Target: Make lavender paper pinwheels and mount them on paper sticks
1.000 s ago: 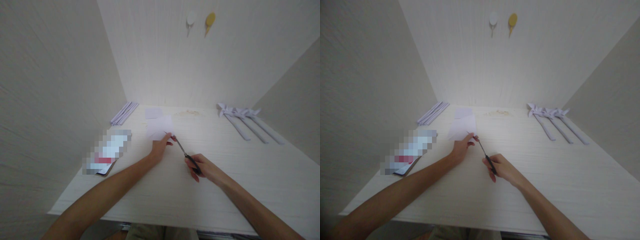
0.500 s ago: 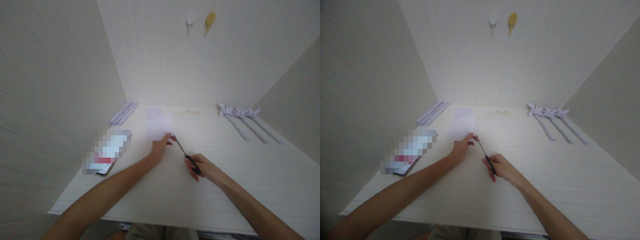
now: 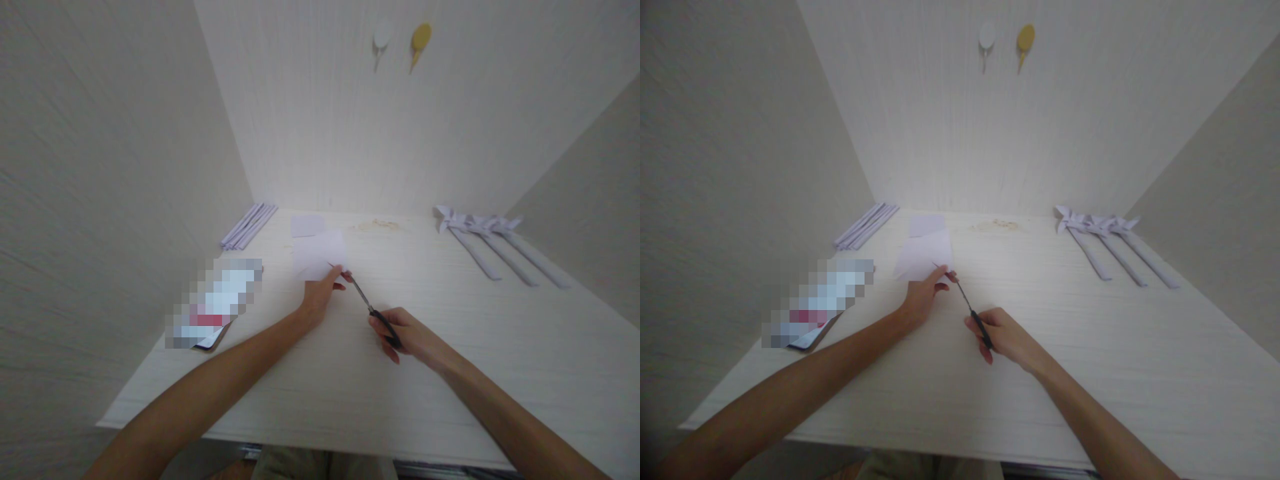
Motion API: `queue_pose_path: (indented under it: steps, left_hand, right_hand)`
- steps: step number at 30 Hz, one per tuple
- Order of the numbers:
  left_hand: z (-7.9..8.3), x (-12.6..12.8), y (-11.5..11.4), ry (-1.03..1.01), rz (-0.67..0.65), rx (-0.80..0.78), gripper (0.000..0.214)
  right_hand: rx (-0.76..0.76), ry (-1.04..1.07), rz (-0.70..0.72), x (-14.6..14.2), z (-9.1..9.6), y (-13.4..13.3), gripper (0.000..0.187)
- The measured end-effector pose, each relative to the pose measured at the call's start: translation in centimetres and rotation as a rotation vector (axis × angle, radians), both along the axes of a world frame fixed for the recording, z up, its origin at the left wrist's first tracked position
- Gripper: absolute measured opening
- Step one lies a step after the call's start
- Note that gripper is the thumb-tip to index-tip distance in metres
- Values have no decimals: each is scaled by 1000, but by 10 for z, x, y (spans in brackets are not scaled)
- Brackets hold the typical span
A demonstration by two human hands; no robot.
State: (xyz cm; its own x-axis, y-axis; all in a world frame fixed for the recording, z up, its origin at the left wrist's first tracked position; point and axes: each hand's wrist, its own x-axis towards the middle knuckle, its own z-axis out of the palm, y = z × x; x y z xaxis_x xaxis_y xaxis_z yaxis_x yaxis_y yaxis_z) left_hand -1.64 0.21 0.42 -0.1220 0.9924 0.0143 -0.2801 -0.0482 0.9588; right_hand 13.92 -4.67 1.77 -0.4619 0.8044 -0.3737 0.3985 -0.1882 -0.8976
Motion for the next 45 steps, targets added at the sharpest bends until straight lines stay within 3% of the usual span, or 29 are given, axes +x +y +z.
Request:
queue_pose_path:
  steps: [14, 19, 23, 27, 34, 45]
  left_hand:
    - [-3, -2, 3, -48, 33, -36, 15]
    - [-2, 0, 1, -46, -2, -62, 14]
    - [-5, 3, -1, -30, -150, -84, 13]
    - [-3, 4, -7, 109, -308, -70, 19]
    - [6, 3, -16, 498, -374, -144, 25]
    - [8, 10, -17, 366, -299, -113, 19]
  right_hand:
    - [26, 35, -11, 0, 4, 0, 47]
    - [59, 212, -225, -2, -5, 2, 35]
    - [126, 367, -450, -6, -9, 4, 29]
    - [131, 426, -556, -8, -11, 6, 29]
    - [154, 463, -598, -9, -14, 7, 30]
    - [283, 295, -563, -13, -16, 6, 27]
